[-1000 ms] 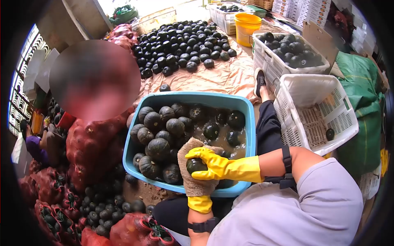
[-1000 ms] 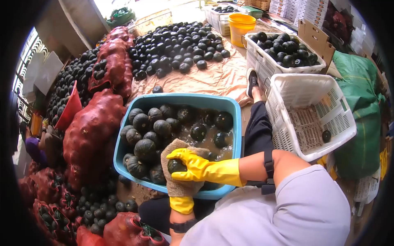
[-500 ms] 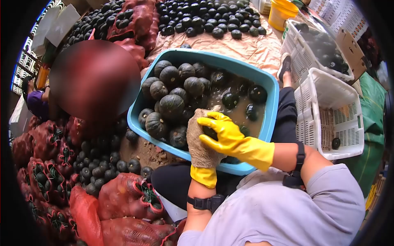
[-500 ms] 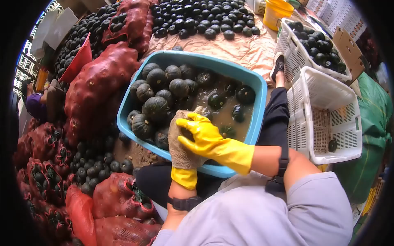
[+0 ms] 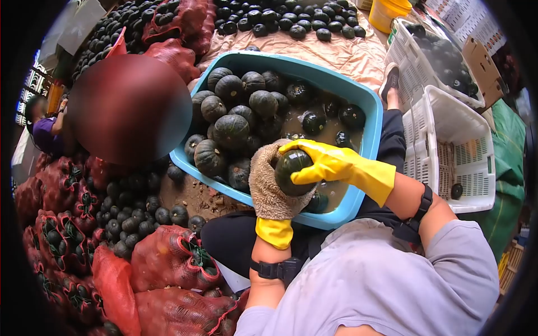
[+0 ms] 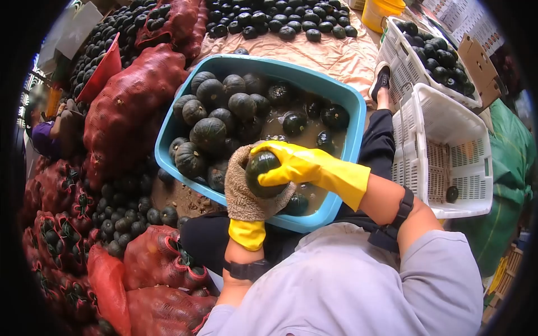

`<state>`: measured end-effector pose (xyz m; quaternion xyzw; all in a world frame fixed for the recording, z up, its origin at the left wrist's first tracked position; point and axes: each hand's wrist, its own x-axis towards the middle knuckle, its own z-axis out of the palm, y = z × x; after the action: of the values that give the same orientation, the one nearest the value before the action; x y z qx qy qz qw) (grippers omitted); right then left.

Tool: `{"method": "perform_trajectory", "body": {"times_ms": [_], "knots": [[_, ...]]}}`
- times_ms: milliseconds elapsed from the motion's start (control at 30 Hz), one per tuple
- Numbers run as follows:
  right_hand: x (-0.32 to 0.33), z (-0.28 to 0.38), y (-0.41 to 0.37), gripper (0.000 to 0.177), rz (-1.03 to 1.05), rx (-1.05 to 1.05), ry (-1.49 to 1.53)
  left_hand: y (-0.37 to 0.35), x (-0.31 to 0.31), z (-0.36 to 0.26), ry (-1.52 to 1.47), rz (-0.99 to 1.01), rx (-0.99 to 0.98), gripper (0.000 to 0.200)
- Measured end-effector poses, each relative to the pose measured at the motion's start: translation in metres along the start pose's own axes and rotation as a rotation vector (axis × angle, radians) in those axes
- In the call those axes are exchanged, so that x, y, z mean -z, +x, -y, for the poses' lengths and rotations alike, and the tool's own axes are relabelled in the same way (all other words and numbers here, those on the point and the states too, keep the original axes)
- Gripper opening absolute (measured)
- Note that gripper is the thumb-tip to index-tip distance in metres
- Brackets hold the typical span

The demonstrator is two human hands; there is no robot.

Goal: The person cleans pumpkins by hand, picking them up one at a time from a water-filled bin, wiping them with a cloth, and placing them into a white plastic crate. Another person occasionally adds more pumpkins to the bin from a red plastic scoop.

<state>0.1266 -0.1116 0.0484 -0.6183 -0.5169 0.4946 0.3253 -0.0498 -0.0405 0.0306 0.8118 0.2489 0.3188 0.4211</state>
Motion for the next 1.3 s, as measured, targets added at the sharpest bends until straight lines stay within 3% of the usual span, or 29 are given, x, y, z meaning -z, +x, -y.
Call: {"method": "perform_trajectory", "body": {"times_ms": [67, 133, 167, 233, 333, 400, 467, 500, 533, 700, 833, 933, 967, 1000, 1033, 1067, 1133, 1233, 1300], "knots": [[-0.022, -0.031, 0.013, 0.061, -0.118, -0.051, 0.517, -0.002, -0.013, 0.007, 0.044, -0.079, 0.057, 0.074], [-0.060, -0.062, 0.030, 0.063, -0.510, -0.032, 0.742, -0.004, -0.024, 0.012, 0.068, -0.151, 0.104, 0.075], [-0.058, -0.054, 0.027, 0.058, -0.617, -0.081, 0.382, -0.005, -0.028, 0.013, 0.069, -0.176, 0.114, 0.075], [-0.048, -0.103, 0.024, 0.051, -0.648, 0.204, -0.361, -0.005, -0.026, 0.010, 0.050, -0.171, 0.107, 0.076], [-0.027, -0.065, 0.004, 0.049, -0.428, -0.030, -0.275, -0.005, -0.014, 0.006, 0.013, -0.129, 0.086, 0.077], [-0.021, -0.041, 0.000, 0.047, -0.481, 0.110, -0.229, -0.005, -0.013, 0.006, 0.001, -0.124, 0.093, 0.078], [-0.027, -0.035, 0.004, 0.046, -0.686, 0.428, -0.453, -0.004, -0.016, 0.009, 0.003, -0.146, 0.110, 0.079], [-0.023, -0.030, 0.007, 0.048, -0.522, 0.403, -0.378, -0.004, -0.018, 0.011, 0.005, -0.158, 0.119, 0.080], [-0.032, -0.036, 0.008, 0.048, -0.574, 0.433, -0.516, -0.004, -0.019, 0.012, 0.004, -0.167, 0.128, 0.080], [-0.047, -0.051, 0.021, 0.051, -0.581, 0.269, -0.546, -0.003, -0.025, 0.016, 0.003, -0.213, 0.162, 0.082], [-0.025, -0.041, 0.034, 0.034, -0.459, 0.337, -0.587, -0.003, -0.023, 0.017, -0.003, -0.221, 0.171, 0.084], [-0.013, -0.034, 0.047, 0.026, -0.479, 0.219, -0.706, -0.005, -0.023, 0.016, -0.007, -0.225, 0.179, 0.085], [-0.004, -0.043, 0.060, 0.019, -0.600, 0.375, -0.731, -0.005, -0.024, 0.017, -0.003, -0.234, 0.184, 0.086], [0.020, -0.050, 0.068, 0.018, -0.445, 0.228, -0.201, -0.005, -0.027, 0.018, 0.000, -0.245, 0.190, 0.086], [0.053, -0.056, 0.076, 0.016, -0.282, 0.246, 0.514, -0.005, -0.029, 0.018, 0.001, -0.258, 0.197, 0.087], [0.083, -0.060, 0.092, 0.017, -0.607, 0.401, 0.725, -0.005, -0.033, 0.020, 0.005, -0.271, 0.208, 0.087], [0.106, -0.069, 0.094, 0.027, -0.866, 0.462, 0.748, -0.005, -0.036, 0.021, 0.006, -0.284, 0.219, 0.088], [0.112, -0.066, 0.051, 0.046, -0.670, 0.191, 0.208, -0.004, -0.032, 0.022, 0.003, -0.273, 0.208, 0.089], [0.087, -0.048, 0.032, 0.053, -0.298, 0.078, 0.105, -0.001, -0.023, 0.018, -0.019, -0.223, 0.169, 0.090]]}}
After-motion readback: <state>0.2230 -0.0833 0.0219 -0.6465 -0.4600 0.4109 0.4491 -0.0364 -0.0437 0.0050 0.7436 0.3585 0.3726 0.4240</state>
